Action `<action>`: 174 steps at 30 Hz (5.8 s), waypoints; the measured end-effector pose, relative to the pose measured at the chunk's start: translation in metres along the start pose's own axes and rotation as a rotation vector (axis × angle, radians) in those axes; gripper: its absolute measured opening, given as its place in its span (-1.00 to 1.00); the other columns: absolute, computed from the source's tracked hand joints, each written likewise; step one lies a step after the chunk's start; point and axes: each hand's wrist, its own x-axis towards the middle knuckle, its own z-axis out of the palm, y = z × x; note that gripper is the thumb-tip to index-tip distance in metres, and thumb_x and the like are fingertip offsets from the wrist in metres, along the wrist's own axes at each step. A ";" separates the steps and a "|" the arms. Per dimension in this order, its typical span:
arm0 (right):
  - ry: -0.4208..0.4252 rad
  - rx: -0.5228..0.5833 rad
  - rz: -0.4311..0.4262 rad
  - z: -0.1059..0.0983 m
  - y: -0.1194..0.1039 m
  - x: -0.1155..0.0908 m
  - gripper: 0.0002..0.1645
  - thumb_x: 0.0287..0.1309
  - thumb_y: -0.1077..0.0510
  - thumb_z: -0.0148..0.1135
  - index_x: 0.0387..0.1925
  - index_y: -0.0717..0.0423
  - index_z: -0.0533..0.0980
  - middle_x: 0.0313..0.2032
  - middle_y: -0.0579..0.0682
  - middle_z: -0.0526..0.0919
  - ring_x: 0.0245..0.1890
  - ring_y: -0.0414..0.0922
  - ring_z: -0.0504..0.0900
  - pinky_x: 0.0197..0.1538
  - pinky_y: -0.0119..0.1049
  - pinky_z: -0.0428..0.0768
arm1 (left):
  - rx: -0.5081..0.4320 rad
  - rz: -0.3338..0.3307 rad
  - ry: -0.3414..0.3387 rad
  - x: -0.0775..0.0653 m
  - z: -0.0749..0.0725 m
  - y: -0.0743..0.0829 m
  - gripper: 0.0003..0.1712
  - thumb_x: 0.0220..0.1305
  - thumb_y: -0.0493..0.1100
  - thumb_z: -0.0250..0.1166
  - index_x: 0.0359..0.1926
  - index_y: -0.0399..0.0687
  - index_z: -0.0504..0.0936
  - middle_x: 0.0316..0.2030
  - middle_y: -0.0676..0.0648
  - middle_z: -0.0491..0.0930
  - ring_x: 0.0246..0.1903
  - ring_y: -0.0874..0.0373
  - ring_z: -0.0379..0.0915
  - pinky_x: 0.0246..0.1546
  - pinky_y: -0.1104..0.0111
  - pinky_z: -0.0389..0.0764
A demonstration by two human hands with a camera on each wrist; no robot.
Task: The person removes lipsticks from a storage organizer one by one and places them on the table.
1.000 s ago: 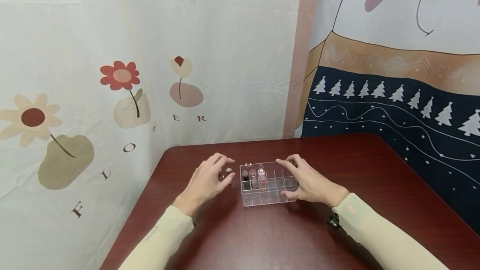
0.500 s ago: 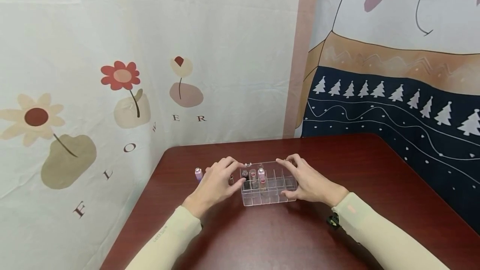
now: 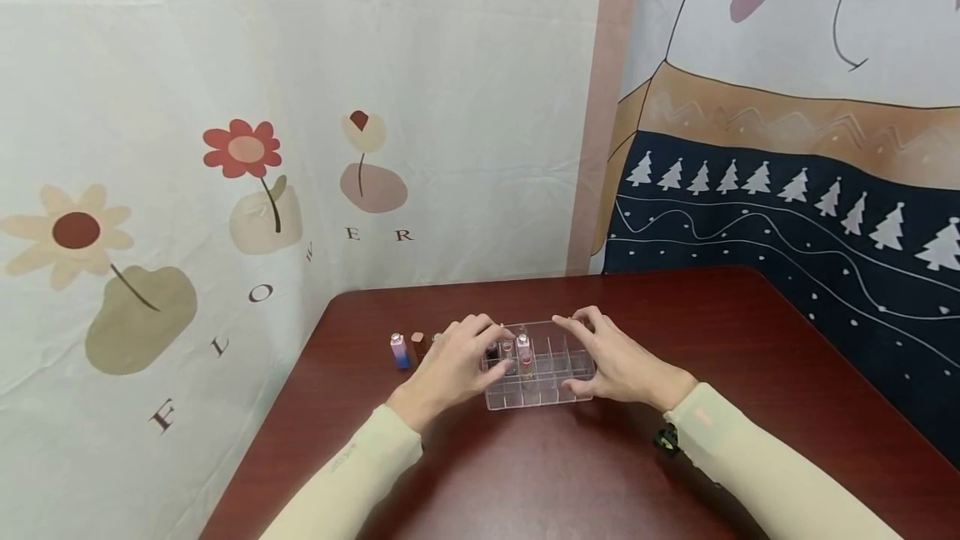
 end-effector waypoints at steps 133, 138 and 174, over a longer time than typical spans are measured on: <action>0.011 -0.019 -0.019 0.001 0.000 0.000 0.23 0.21 -0.01 0.80 0.78 0.02 0.34 0.42 0.19 0.47 0.28 0.07 0.60 0.23 -0.01 0.83 | -0.161 -0.261 0.127 -0.036 -0.032 -0.027 -0.75 0.45 -0.33 0.57 0.08 -0.10 0.76 -0.15 -0.09 0.76 -0.25 0.20 0.76 -0.20 0.34 0.84; 0.011 -0.016 -0.024 0.002 0.001 0.001 0.23 0.21 -0.02 0.80 0.78 0.01 0.34 0.41 0.19 0.47 0.27 0.07 0.60 0.22 0.00 0.82 | -0.151 -0.293 0.065 -0.039 -0.028 -0.028 -0.75 0.43 -0.30 0.59 0.06 -0.09 0.78 -0.14 -0.04 0.77 -0.23 0.11 0.80 -0.21 0.35 0.79; 0.009 -0.005 -0.015 0.001 -0.001 -0.001 0.22 0.23 -0.02 0.79 0.78 0.02 0.33 0.42 0.19 0.47 0.30 0.07 0.60 0.22 -0.03 0.81 | -0.090 -0.364 -0.115 -0.046 -0.016 -0.032 -0.75 0.44 -0.20 0.64 0.04 -0.06 0.78 -0.11 -0.02 0.80 -0.15 0.05 0.79 -0.07 0.16 0.85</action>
